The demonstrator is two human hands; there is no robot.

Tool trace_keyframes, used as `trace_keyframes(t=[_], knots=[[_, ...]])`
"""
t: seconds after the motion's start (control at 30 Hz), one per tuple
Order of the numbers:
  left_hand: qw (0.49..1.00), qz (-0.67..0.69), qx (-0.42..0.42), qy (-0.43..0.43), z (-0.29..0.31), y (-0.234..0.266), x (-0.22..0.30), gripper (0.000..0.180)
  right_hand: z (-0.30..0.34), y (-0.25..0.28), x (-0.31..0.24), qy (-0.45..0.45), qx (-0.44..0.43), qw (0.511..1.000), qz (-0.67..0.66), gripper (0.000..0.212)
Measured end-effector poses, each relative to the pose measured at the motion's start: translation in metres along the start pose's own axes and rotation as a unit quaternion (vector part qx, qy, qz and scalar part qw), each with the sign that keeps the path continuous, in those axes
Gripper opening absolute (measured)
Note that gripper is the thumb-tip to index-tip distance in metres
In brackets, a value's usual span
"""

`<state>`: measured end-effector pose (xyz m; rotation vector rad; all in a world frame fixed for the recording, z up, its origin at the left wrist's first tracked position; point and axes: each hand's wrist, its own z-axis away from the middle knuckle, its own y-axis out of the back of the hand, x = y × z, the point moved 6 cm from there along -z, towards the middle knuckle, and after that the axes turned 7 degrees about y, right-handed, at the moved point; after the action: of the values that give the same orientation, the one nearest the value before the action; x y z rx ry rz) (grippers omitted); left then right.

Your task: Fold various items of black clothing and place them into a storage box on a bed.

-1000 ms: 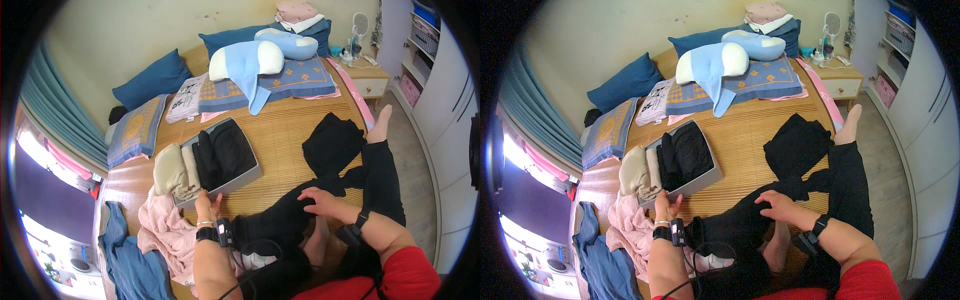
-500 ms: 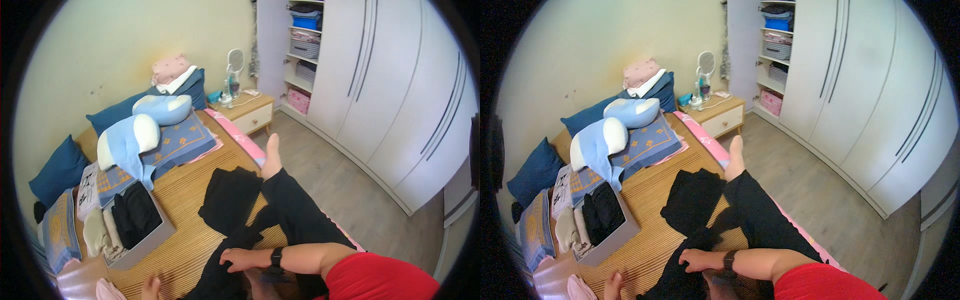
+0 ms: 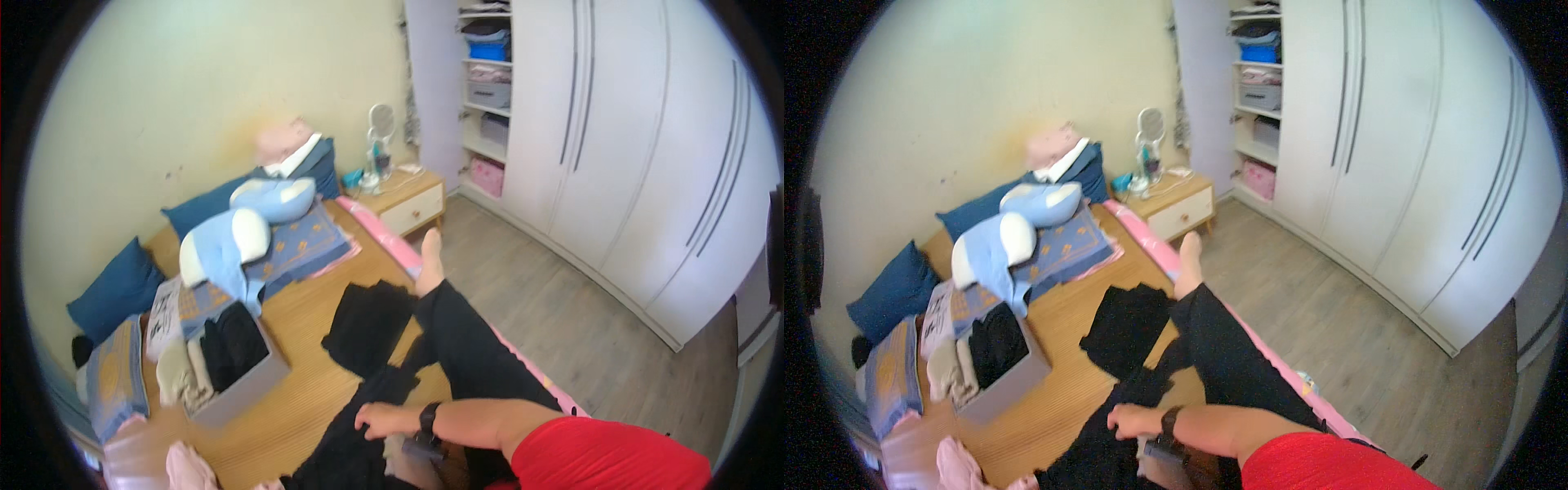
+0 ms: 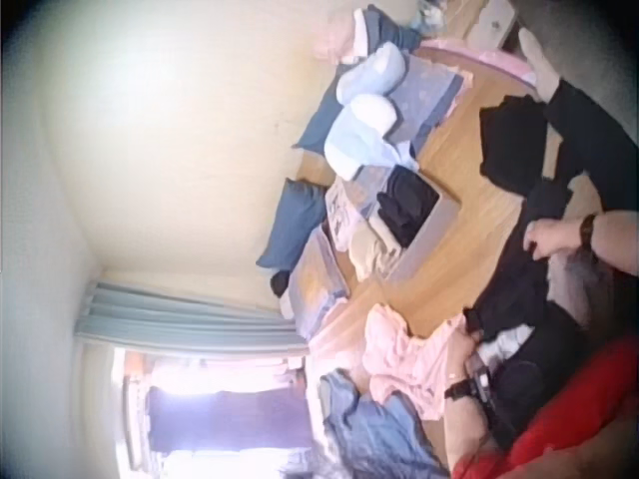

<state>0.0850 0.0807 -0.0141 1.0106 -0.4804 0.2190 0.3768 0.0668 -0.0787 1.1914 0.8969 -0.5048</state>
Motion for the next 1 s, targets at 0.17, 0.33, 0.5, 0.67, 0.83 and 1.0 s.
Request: trace_keyframes(t=[0.17, 0.33, 0.5, 0.67, 0.83, 1.0], knots=[[0.850, 0.526, -0.013, -0.014, 0.024, 0.024, 0.039, 0.050, 0.013, 0.032, -0.019, -0.039, 0.056, 0.980, -0.188, 0.032], [0.709, 0.696, -0.068, -0.097, 0.008, 0.016, 0.056, 0.051, 0.011, 0.046, -0.078, 0.063, 0.071, 0.978, -0.187, 0.062], [0.638, 0.747, -0.130, -0.134, 0.021, 0.002, 0.101, 0.063, 0.019, 0.024, -0.138, 0.188, 0.065, 0.970, -0.136, 0.085], [0.687, 0.691, -0.164, -0.154, 0.022, -0.009, 0.103, 0.063, 0.019, 0.023, -0.127, 0.149, 0.052, 0.969, -0.192, 0.052], [0.659, 0.720, -0.133, -0.172, 0.023, -0.009, 0.103, 0.063, 0.021, 0.026, -0.105, 0.034, 0.053, 0.894, -0.443, 0.034], [0.708, 0.681, -0.135, -0.129, 0.020, -0.033, 0.094, 0.063, 0.031, 0.033, -0.104, -0.012, 0.044, 0.838, -0.543, 0.037]])
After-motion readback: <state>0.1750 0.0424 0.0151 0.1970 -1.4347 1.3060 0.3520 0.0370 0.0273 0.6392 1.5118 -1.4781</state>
